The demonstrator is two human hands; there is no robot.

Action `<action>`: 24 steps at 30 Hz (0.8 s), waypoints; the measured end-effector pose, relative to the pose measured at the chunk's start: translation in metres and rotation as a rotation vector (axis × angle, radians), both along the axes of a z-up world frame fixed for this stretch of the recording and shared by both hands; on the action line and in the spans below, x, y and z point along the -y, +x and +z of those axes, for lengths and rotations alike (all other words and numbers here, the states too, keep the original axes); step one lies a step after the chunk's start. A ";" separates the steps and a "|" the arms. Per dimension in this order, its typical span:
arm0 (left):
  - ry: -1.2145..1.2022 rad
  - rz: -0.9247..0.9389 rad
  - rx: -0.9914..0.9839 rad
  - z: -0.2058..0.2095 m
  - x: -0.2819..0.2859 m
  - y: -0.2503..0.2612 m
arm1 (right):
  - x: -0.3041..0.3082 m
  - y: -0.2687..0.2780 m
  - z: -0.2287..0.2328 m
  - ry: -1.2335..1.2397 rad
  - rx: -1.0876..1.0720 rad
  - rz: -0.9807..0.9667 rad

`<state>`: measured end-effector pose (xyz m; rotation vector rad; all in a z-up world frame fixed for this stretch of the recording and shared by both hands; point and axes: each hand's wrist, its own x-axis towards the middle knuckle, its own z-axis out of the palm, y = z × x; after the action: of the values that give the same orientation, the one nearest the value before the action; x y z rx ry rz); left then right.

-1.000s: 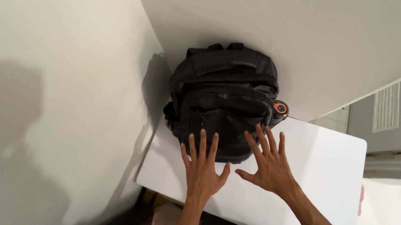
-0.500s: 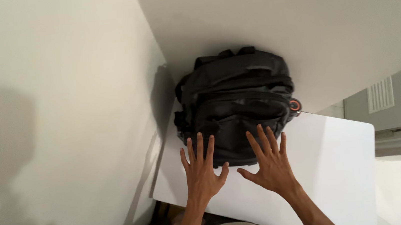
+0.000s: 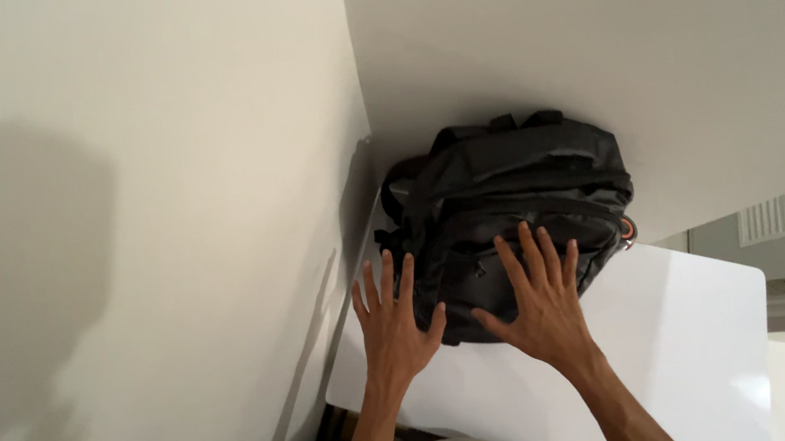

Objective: The person packs a black backpack with several items including a white cable, a small green pouch, a blue container, and other cables. They place each item into the backpack, then close and zip it shut. Finally, they pick up an orange and black water bottle from the table.

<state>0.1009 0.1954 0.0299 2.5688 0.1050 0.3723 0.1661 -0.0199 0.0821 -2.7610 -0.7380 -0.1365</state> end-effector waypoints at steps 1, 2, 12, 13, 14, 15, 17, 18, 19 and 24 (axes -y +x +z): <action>0.002 -0.005 0.008 0.000 -0.002 0.003 | -0.001 0.003 0.001 -0.008 0.000 -0.009; 0.005 -0.010 0.016 0.001 -0.003 0.005 | -0.004 0.005 0.002 -0.005 0.002 -0.009; -0.067 -0.077 -0.007 0.005 0.010 0.017 | -0.003 0.008 -0.001 0.006 -0.030 -0.024; -0.078 -0.086 -0.008 0.005 0.015 0.017 | 0.001 0.008 -0.002 0.010 -0.037 -0.026; -0.089 -0.094 -0.009 0.006 0.021 0.018 | 0.005 0.007 -0.003 0.037 -0.024 -0.017; -0.100 -0.103 -0.010 0.007 0.026 0.019 | 0.010 0.006 -0.002 0.063 -0.011 -0.008; -0.120 -0.108 0.055 0.009 0.038 0.020 | 0.022 0.004 -0.002 0.100 0.009 -0.013; -0.131 -0.112 0.089 0.009 0.046 0.019 | 0.030 0.002 -0.002 0.111 0.015 -0.026; -0.133 -0.132 0.104 0.009 0.054 0.021 | 0.037 0.002 -0.002 0.123 0.024 -0.040; -0.132 -0.260 0.167 0.009 0.105 0.019 | 0.078 0.001 -0.001 0.106 0.002 -0.159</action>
<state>0.1197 0.0902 0.0393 2.3718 -0.2542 0.4619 0.1674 -0.0979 0.0807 -2.7154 -0.4957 -0.2050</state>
